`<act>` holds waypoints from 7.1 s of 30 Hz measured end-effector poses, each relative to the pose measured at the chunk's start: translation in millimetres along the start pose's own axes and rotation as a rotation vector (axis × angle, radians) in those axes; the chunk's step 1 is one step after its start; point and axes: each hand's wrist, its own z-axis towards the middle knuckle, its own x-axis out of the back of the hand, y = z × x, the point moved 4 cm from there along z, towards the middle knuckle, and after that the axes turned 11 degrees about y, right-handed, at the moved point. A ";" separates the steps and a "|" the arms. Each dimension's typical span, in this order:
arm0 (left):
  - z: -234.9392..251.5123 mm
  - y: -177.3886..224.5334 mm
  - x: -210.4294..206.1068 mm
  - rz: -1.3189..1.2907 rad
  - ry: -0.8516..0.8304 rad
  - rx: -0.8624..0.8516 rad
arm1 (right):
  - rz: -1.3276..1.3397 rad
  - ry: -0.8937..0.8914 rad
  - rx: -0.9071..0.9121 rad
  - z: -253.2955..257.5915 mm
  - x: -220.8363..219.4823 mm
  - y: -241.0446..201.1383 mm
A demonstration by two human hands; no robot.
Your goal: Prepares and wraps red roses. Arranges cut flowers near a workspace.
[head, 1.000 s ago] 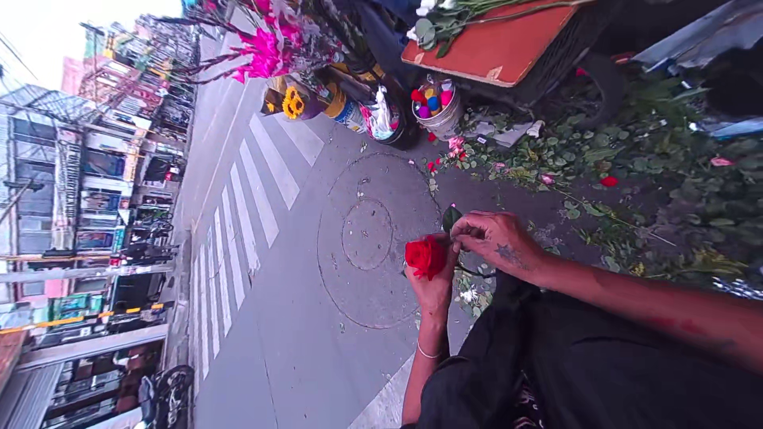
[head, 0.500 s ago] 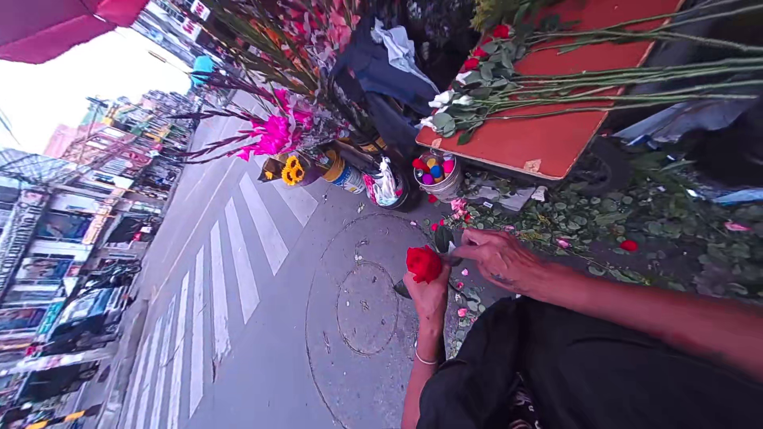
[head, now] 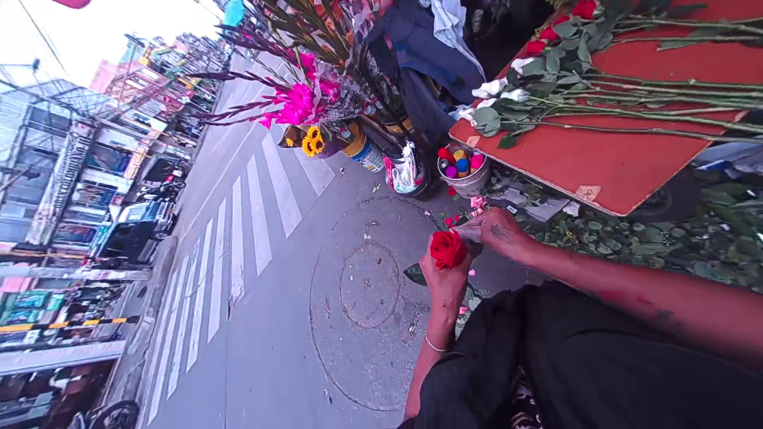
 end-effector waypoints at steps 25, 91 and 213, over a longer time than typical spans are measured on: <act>36.1 21.6 -22.2 0.154 0.046 -0.111 | 0.079 -0.289 1.148 18.7 91.6 -73.0; 6.8 37.1 -96.3 -0.077 -0.240 -0.403 | -0.677 -0.391 1.204 -20.9 152.9 -154.8; -34.8 93.8 -44.5 -0.114 0.302 -0.755 | -0.048 0.768 1.047 -63.2 100.3 -47.7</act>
